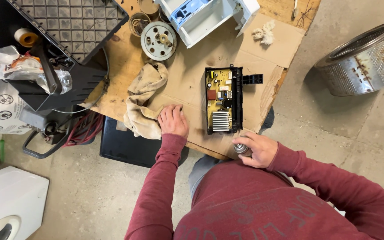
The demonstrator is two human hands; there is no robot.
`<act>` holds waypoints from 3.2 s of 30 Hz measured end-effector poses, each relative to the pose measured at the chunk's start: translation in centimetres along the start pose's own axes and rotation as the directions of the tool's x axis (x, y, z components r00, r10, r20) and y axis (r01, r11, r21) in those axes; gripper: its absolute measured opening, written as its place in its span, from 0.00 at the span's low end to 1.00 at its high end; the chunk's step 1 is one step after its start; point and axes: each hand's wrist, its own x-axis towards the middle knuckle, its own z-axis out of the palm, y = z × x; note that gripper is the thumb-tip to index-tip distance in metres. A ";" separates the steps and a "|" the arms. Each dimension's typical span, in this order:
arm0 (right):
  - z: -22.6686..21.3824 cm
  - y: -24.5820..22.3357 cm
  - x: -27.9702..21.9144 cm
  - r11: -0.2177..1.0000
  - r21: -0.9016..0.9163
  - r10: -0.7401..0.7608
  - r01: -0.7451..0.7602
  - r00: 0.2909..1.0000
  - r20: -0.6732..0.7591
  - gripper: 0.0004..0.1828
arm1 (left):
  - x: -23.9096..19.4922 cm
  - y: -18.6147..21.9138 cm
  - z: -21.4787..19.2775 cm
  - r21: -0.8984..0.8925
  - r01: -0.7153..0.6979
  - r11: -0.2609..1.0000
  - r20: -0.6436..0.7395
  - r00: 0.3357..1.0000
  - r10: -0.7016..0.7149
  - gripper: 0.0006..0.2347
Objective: Cleaning an electronic circuit board using a spray cleaner and a small brush at a workbench.
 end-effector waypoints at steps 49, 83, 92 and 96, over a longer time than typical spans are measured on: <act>-8.1 3.0 7.2 0.955 -0.133 0.255 -0.266 0.962 -0.091 0.34 | -0.5 -0.9 0.8 -0.020 0.004 1.000 -0.035 0.999 -0.005 0.13; -13.2 5.8 8.4 0.872 0.011 0.449 -0.489 0.791 -0.415 0.54 | 0.0 0.0 -0.2 -0.020 0.013 1.000 -0.021 1.000 -0.014 0.12; -24.2 20.1 12.3 0.994 0.105 0.102 -0.035 0.655 -0.748 0.56 | -0.1 0.2 0.2 0.024 0.042 0.999 -0.010 0.999 -0.042 0.17; -24.7 24.5 16.3 0.993 0.118 0.098 -0.020 0.709 -0.698 0.46 | 0.1 0.7 0.0 0.042 0.052 0.998 0.007 0.999 -0.053 0.16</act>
